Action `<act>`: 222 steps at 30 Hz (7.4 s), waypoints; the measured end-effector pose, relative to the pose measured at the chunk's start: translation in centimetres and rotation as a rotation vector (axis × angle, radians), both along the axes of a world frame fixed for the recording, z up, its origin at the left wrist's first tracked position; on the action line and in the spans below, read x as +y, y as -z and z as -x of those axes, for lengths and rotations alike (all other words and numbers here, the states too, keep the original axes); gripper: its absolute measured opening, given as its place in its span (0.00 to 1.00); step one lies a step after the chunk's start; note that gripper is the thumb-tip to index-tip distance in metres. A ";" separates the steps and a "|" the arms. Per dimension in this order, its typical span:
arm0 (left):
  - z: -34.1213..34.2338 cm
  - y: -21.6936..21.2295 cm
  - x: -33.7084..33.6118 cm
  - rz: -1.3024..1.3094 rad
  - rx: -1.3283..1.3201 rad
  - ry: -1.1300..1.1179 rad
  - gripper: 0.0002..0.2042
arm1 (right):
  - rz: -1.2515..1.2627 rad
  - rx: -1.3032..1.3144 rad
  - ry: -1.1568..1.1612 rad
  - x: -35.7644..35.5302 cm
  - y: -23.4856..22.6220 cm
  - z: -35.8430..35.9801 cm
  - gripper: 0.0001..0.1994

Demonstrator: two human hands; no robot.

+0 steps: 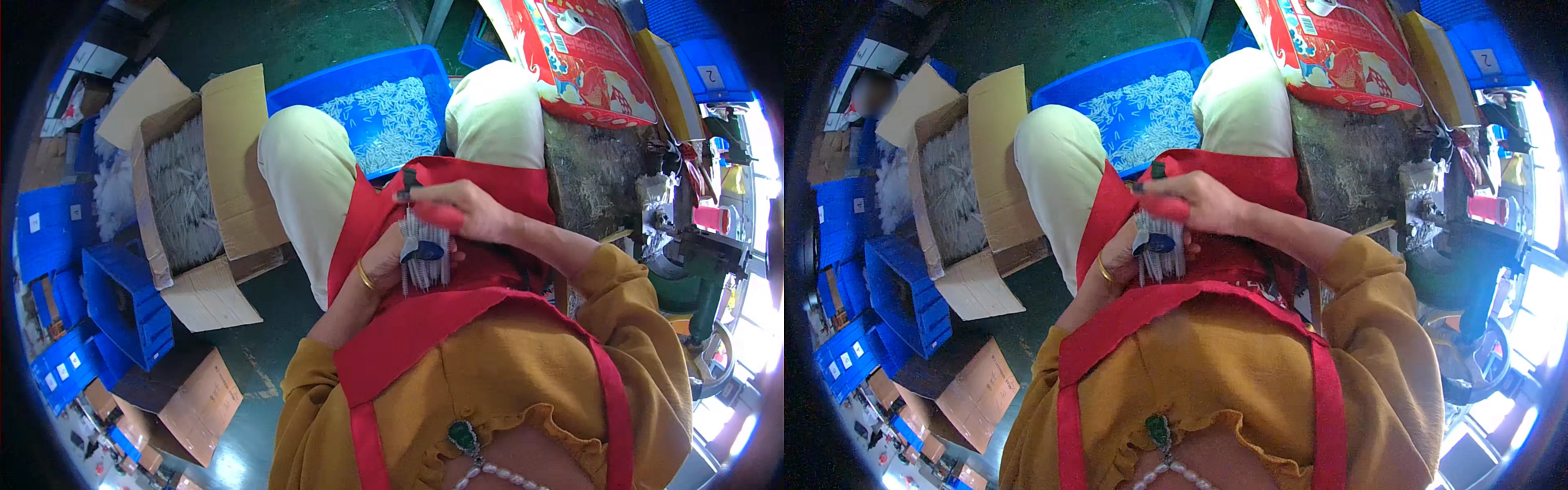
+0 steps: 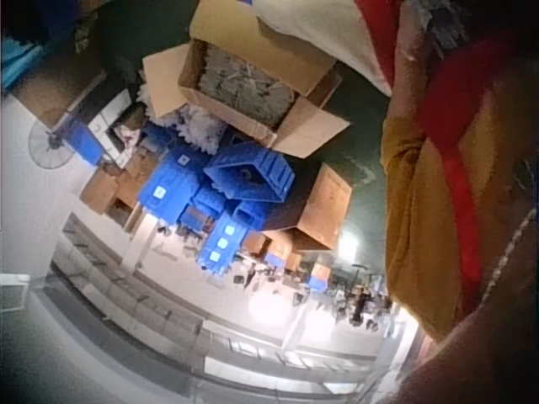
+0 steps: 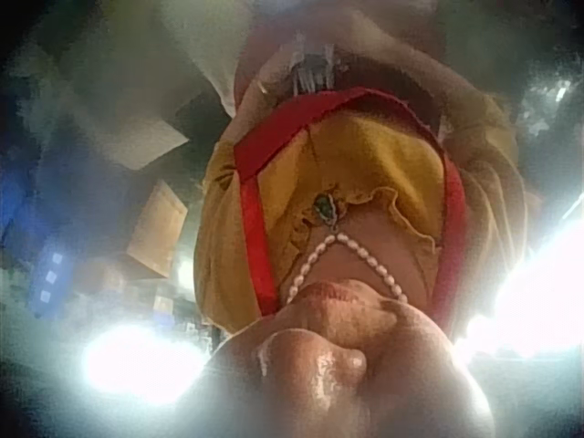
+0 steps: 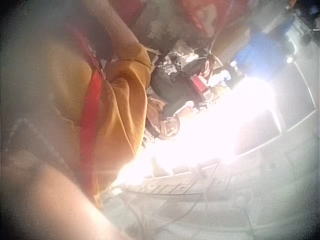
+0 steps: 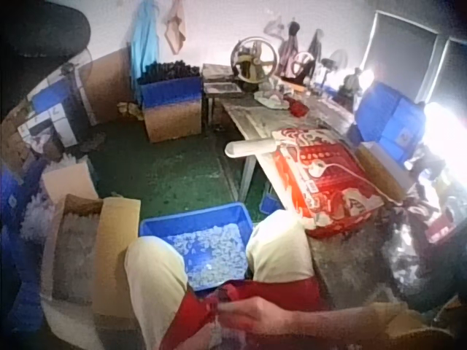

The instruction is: Assembling and finishing personal care or medical hygiene products, including cutting and organizing white brush-like items.

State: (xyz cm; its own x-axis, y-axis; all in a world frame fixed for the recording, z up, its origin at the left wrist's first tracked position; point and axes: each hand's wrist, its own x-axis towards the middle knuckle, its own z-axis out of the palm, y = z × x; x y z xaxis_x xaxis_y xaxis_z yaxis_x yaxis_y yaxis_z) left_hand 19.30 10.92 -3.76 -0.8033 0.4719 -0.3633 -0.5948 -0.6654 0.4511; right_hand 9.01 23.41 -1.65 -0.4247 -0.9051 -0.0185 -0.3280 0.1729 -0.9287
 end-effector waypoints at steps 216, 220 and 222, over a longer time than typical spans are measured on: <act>9.4 4.1 -5.9 0.201 -0.064 -0.752 0.08 | 0.118 -1.017 0.582 -9.3 4.3 8.1 0.08; 9.2 5.4 -5.5 0.474 -0.229 -0.796 0.05 | 0.132 -0.173 0.540 -10.1 5.1 8.5 0.10; 9.2 5.2 -5.1 0.507 -0.129 -0.835 0.04 | 0.130 -0.296 0.432 -9.9 4.0 8.4 0.09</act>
